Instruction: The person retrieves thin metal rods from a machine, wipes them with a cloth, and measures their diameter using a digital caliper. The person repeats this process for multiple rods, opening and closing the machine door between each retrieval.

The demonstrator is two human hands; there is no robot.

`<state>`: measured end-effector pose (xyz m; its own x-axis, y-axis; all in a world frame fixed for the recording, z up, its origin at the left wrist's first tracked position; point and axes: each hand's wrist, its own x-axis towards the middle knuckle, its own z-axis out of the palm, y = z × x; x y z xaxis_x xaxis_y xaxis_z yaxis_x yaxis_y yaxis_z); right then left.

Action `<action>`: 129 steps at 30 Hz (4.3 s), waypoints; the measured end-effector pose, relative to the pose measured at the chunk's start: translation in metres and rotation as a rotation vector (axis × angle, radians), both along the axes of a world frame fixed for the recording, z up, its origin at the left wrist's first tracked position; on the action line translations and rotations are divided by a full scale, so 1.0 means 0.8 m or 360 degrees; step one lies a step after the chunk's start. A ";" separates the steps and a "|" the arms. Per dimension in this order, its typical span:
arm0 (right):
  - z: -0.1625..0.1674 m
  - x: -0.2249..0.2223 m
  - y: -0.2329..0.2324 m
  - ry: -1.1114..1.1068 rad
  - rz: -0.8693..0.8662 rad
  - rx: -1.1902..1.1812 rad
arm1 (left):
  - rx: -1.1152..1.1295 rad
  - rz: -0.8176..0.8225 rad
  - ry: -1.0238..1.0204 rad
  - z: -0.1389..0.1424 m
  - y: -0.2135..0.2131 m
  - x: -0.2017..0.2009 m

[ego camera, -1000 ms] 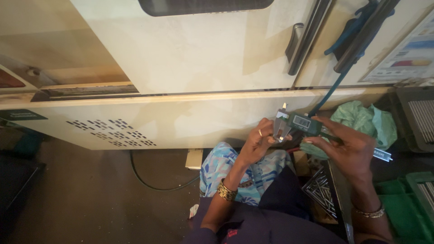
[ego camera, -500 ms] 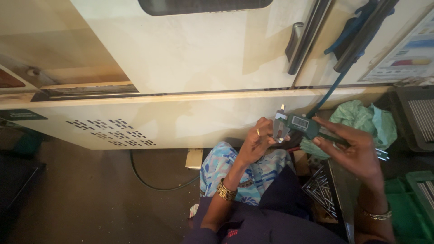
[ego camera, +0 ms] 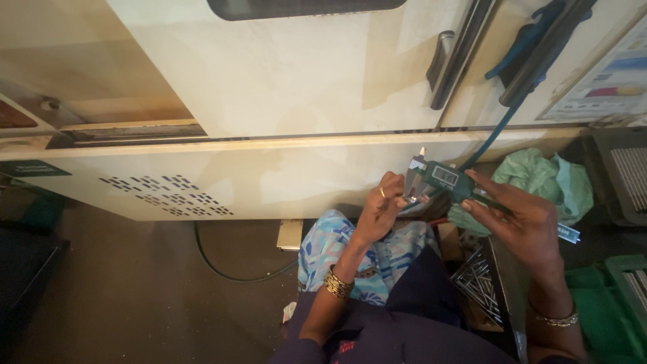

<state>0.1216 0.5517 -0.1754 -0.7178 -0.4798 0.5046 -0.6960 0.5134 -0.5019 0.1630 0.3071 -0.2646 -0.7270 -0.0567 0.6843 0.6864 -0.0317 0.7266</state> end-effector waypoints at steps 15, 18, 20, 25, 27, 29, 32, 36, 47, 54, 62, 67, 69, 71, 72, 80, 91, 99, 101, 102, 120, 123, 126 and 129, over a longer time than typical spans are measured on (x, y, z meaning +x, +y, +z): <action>0.004 0.007 -0.006 0.0076 -0.0055 0.0075 | 0.0014 -0.0050 0.0008 0.005 -0.004 0.003; 0.006 0.010 -0.005 0.0042 -0.0073 0.0059 | 0.0032 -0.0053 0.0015 0.006 -0.004 0.003; 0.007 0.010 -0.005 0.0029 -0.0077 0.0050 | 0.0016 -0.0037 0.0074 0.008 -0.003 0.001; 0.007 0.008 -0.005 0.0033 -0.0062 0.0019 | 0.0015 -0.0004 0.0095 0.010 -0.003 0.000; 0.007 0.005 -0.005 0.0034 -0.0055 0.0032 | -0.0006 0.0030 0.0097 0.009 -0.003 0.001; 0.009 0.003 -0.005 0.0057 -0.0013 0.0015 | 0.0051 0.0038 0.0056 0.007 0.001 0.000; 0.013 0.004 -0.006 -0.0185 -0.0173 0.0064 | 0.0140 0.0015 -0.0019 0.002 0.006 -0.001; 0.023 0.008 -0.007 -0.0186 -0.0030 -0.0060 | 0.0150 0.0030 -0.0105 -0.003 0.009 -0.003; 0.014 0.002 -0.010 -0.0316 -0.0150 -0.0144 | 0.0335 -0.0224 -0.0199 -0.009 0.013 -0.004; 0.004 -0.003 -0.008 -0.0184 -0.0037 -0.0209 | 0.0200 -0.0142 -0.0239 -0.011 0.013 -0.006; -0.006 -0.008 -0.003 -0.0095 -0.0168 -0.0011 | 0.0256 -0.0175 -0.0228 -0.013 0.012 -0.005; -0.013 -0.013 -0.004 0.0103 -0.0081 -0.0028 | 0.0364 -0.0219 -0.0264 -0.015 0.013 -0.006; -0.016 -0.014 -0.006 0.0229 -0.0089 0.0001 | 0.0255 -0.0144 -0.0212 -0.016 0.011 -0.006; -0.020 -0.011 -0.008 0.0347 -0.0167 0.0058 | 0.0152 -0.0107 -0.0109 -0.016 0.007 -0.006; -0.020 -0.009 -0.009 0.0366 -0.0133 0.0022 | 0.0100 -0.0088 -0.0058 -0.016 0.004 -0.005; -0.014 0.000 -0.011 0.0330 -0.0095 -0.0029 | -0.0041 -0.0100 -0.0059 -0.007 -0.006 -0.002; -0.010 0.000 -0.011 0.0352 -0.0086 0.0009 | -0.0048 -0.0155 -0.0094 -0.005 -0.007 0.002; -0.009 0.002 -0.010 0.0393 -0.0113 0.0017 | -0.0010 -0.0178 -0.0089 -0.011 -0.006 -0.003; -0.008 0.002 -0.010 0.0388 -0.0085 -0.0008 | 0.0038 -0.0241 -0.0042 -0.010 -0.007 -0.004; -0.009 0.002 -0.010 0.0393 -0.0079 -0.0012 | 0.0061 -0.0271 -0.0020 -0.010 -0.007 -0.005; -0.005 0.001 -0.009 0.0552 -0.0088 0.0076 | 0.0099 -0.0225 0.0048 -0.033 -0.010 -0.015; 0.001 0.005 -0.010 0.0552 -0.0075 0.0069 | 0.0249 -0.0379 -0.0034 -0.029 -0.007 -0.011; 0.008 0.007 -0.011 0.0544 -0.0072 0.0066 | 0.0243 -0.0391 -0.0049 -0.024 -0.005 -0.010; 0.015 0.011 -0.012 0.0511 -0.0065 0.0042 | 0.0265 -0.0416 -0.0015 -0.021 -0.004 -0.010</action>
